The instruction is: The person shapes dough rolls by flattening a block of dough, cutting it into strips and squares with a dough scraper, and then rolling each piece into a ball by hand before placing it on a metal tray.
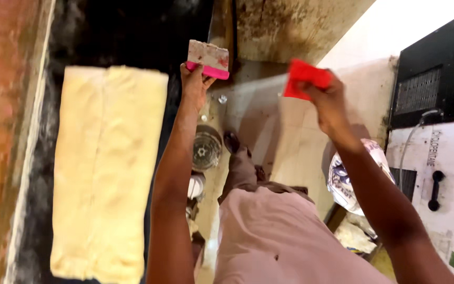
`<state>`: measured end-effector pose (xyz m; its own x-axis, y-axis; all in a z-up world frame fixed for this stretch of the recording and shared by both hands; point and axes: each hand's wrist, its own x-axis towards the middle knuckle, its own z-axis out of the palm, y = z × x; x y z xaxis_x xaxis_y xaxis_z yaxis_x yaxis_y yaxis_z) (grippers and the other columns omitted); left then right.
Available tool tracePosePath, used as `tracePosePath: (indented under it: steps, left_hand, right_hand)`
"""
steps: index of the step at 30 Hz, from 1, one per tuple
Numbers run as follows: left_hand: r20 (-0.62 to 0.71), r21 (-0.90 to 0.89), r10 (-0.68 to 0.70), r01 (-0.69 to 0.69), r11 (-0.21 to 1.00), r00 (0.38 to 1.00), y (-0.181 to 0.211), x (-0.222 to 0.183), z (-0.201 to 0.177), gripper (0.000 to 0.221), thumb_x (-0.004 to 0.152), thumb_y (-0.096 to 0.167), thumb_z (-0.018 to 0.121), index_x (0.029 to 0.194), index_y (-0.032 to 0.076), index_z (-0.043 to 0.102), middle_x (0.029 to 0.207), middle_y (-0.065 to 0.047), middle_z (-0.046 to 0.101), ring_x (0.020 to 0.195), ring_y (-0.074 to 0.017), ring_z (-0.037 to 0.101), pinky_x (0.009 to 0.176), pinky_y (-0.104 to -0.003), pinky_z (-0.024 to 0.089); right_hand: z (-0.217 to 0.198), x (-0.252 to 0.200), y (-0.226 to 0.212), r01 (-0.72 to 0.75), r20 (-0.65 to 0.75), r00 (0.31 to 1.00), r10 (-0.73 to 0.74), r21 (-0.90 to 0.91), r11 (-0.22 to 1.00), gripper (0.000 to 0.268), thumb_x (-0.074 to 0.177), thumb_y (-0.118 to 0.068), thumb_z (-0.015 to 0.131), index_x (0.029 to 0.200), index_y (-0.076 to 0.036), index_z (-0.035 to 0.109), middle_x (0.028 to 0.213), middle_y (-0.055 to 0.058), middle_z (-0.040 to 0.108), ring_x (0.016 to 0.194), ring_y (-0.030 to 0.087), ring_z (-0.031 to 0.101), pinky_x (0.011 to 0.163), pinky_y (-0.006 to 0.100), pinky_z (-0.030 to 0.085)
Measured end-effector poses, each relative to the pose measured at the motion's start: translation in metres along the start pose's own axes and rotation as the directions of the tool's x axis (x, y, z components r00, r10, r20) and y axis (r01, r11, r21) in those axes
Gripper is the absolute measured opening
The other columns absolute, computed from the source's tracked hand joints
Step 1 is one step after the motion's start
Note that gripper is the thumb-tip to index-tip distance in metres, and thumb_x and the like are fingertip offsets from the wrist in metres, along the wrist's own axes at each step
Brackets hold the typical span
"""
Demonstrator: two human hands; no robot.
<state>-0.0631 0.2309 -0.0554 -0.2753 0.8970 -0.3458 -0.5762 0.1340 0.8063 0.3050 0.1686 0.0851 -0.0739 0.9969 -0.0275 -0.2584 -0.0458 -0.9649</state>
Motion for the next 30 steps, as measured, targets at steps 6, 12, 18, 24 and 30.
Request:
tracePosePath:
  steps: [6, 12, 18, 24, 30]
  left_hand:
    - [-0.012, -0.046, 0.112, -0.113, 0.993, 0.994, 0.002, 0.143, -0.013, 0.033, 0.098, 0.011, 0.064, 0.123, 0.012, 0.042, 0.118, -0.013, 0.057, 0.102, -0.029, 0.064, 0.089, -0.058, 0.066]
    - [0.2, 0.919, 0.657, -0.371, 0.131, 0.727, 0.018, 0.191, -0.02, 0.056, 0.093, 0.023, 0.08, 0.134, -0.003, 0.051, 0.125, -0.027, 0.054, 0.116, -0.0445, 0.055, 0.102, -0.053, 0.048]
    - [0.614, 0.784, 0.46, -0.563, -0.261, 0.642, 0.045, 0.112, -0.002, 0.034, 0.102, 0.012, 0.064, 0.133, -0.001, 0.061, 0.135, -0.026, 0.057, 0.126, -0.0453, 0.054, 0.111, -0.054, 0.042]
    - [0.681, 0.724, 0.409, -0.643, -0.251, 0.607, 0.048, 0.126, 0.01, 0.024, 0.1, 0.013, 0.064, 0.119, -0.001, 0.068, 0.129, -0.02, 0.065, 0.131, -0.0443, 0.056, 0.113, -0.052, 0.046]
    - [0.685, 0.718, 0.355, -0.671, -0.182, 0.636, 0.048, 0.129, 0.004, 0.024, 0.1, 0.007, 0.063, 0.121, -0.002, 0.071, 0.129, -0.016, 0.067, 0.129, -0.0377, 0.059, 0.116, -0.049, 0.047]
  right_hand:
    - [0.124, 0.134, 0.039, 0.364, 0.427, 0.904, -0.028, -0.732, 0.575, 0.029, 0.099, -0.012, 0.063, 0.127, -0.014, 0.072, 0.099, 0.011, 0.075, 0.083, 0.025, 0.07, 0.071, 0.039, 0.054]
    - [0.207, 0.241, 0.09, 0.538, 0.554, 0.832, -0.003, -0.806, 0.248, 0.024, 0.09, -0.01, 0.063, 0.109, -0.013, 0.077, 0.105, 0.012, 0.074, 0.105, 0.034, 0.067, 0.08, 0.05, 0.055]
    - [0.234, 0.277, 0.143, 0.491, 0.512, 0.858, 0.039, -0.841, 0.226, 0.019, 0.089, -0.009, 0.066, 0.105, -0.008, 0.075, 0.109, 0.011, 0.071, 0.109, 0.033, 0.065, 0.083, 0.049, 0.056]
    - [0.235, 0.301, 0.182, 0.609, 0.612, 0.791, 0.02, -0.79, 0.073, 0.019, 0.082, -0.009, 0.067, 0.098, -0.006, 0.075, 0.109, 0.013, 0.069, 0.108, 0.032, 0.065, 0.086, 0.045, 0.057]
    - [0.247, 0.343, 0.177, 0.603, 0.574, 0.787, 0.228, -0.793, -0.084, 0.015, 0.083, -0.012, 0.07, 0.094, -0.003, 0.073, 0.105, 0.014, 0.068, 0.104, 0.031, 0.065, 0.081, 0.044, 0.058]
